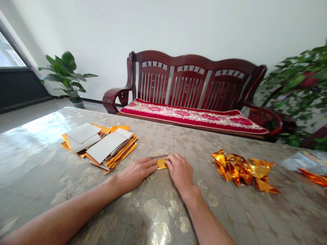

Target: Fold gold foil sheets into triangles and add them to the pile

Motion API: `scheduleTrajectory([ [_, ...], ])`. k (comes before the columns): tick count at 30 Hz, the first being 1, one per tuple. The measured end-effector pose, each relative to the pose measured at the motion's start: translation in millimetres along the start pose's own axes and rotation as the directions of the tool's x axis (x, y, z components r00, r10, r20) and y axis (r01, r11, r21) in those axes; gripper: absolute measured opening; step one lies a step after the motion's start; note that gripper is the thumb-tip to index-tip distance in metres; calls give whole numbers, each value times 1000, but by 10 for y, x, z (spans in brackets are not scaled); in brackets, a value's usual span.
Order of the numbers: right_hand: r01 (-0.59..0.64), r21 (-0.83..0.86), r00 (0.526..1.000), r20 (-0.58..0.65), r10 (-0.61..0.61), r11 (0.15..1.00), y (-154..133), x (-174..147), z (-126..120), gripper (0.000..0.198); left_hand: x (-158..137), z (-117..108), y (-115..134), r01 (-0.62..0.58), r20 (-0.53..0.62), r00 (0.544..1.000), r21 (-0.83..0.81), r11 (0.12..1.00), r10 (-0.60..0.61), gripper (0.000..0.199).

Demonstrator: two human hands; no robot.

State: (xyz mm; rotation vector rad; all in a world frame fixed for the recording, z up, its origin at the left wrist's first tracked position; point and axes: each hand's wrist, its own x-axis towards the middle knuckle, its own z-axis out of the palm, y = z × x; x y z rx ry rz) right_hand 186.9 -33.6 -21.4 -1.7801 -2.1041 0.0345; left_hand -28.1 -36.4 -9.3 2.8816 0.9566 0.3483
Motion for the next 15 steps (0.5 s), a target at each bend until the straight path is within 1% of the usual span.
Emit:
scheduleTrajectory([
  [4,-47,-45,999,8,47,998,-42,-5,-20,14,-58,42,52,23,-7,1000,37,999,-22,35],
  [7,-67,-100,998,-2,67,993,-133,-30,-34,17,-75,69,75,38,-17,999,36,999,-37,41],
  [12,-50,-254,999,-34,43,966,-281,-74,-28,24,-56,68,119,57,-4,998,42,998,-57,46],
  [15,-35,-274,999,-24,29,961,-253,-70,-18,23,-79,62,165,112,21,993,68,991,-113,43],
])
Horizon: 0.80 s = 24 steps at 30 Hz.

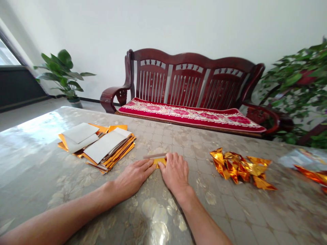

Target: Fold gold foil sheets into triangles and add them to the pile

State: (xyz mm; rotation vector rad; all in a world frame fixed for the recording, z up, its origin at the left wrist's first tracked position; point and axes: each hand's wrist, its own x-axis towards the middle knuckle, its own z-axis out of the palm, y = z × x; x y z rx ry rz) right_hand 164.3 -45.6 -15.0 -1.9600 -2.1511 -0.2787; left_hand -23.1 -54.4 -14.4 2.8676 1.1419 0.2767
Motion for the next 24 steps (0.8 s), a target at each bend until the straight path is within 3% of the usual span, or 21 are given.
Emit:
scheduleTrajectory([
  [4,-5,-7,1000,7,5,1000,124,34,46,21,-94,14,17,95,10,995,24,995,-95,43],
  [9,3,-22,999,-51,-4,1000,221,25,42,14,-131,17,13,122,20,992,53,991,-123,38],
  [13,198,59,973,-133,-189,978,191,-66,-47,11,-81,37,87,138,32,990,80,987,-140,35],
  [17,441,163,897,-84,-433,882,101,-141,-98,13,-60,64,136,128,11,992,53,990,-129,33],
  [24,447,37,893,-67,-444,894,46,-84,-36,16,-85,-83,-59,108,-24,994,-18,994,-108,30],
])
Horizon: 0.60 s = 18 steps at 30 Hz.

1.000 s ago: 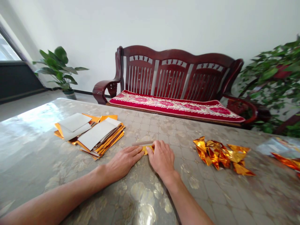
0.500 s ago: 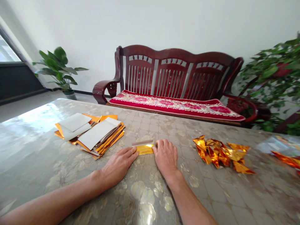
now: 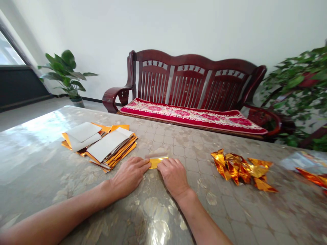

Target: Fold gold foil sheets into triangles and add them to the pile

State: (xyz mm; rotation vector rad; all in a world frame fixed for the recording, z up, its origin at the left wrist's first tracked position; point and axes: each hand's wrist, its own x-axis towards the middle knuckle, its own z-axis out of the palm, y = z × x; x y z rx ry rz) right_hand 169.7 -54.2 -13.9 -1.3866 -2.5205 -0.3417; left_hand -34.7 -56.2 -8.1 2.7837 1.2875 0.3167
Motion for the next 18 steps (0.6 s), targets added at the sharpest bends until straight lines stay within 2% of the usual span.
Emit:
scheduleTrajectory([
  [7,29,-136,999,-37,-34,990,-20,43,32,19,50,-58,-128,-80,-10,997,23,997,80,19],
  [12,-4,-111,1000,-31,1,994,90,12,5,22,107,9,-130,-57,-26,998,61,996,59,23],
  [18,58,-10,997,-43,-58,998,55,-37,-19,12,150,127,-116,-83,-71,993,135,987,94,16],
])
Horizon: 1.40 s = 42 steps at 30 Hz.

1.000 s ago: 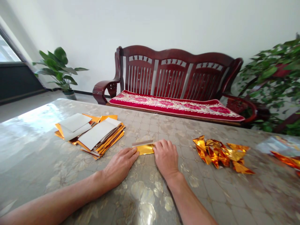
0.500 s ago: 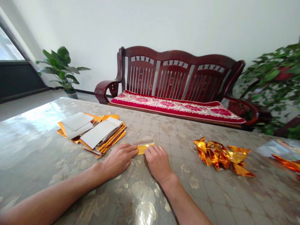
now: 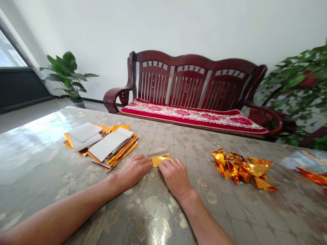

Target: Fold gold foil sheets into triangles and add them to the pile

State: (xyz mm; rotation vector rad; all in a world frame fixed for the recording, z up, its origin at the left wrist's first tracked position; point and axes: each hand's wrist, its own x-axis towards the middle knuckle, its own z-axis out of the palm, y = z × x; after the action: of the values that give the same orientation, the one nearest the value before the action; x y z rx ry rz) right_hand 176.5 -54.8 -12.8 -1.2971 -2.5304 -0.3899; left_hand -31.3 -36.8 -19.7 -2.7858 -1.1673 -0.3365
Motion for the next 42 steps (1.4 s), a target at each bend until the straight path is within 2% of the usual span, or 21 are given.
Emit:
scheduleTrajectory([
  [6,25,-70,998,-60,-29,997,-59,101,106,16,-13,40,-45,-68,-21,997,31,997,69,8],
  [11,10,-70,997,-81,-16,997,-67,110,112,18,-1,57,-69,-69,-39,997,42,997,71,8],
  [15,-34,125,997,-67,42,992,-86,52,49,13,-13,41,44,-67,-61,996,17,998,68,15],
  [18,-52,283,998,-14,59,958,-101,-14,-21,17,-41,19,161,-72,-75,995,-36,997,69,21],
  [21,-96,341,995,54,83,935,-131,-61,-94,21,-58,3,214,-44,-66,997,-96,994,38,25],
  [26,-126,254,991,64,114,959,-176,-51,-90,12,-48,-34,127,-10,-39,999,-241,970,0,27],
  [30,-97,226,995,15,96,969,-123,-47,0,19,-52,-37,-5,14,-54,998,-303,953,-32,26],
  [38,-116,254,992,-14,124,960,-79,-53,5,10,-55,-11,-107,-2,-38,999,-292,956,-9,28],
  [42,-129,274,988,-46,147,953,-70,-33,-3,13,-64,-28,-98,-29,-33,999,-240,970,21,29],
])
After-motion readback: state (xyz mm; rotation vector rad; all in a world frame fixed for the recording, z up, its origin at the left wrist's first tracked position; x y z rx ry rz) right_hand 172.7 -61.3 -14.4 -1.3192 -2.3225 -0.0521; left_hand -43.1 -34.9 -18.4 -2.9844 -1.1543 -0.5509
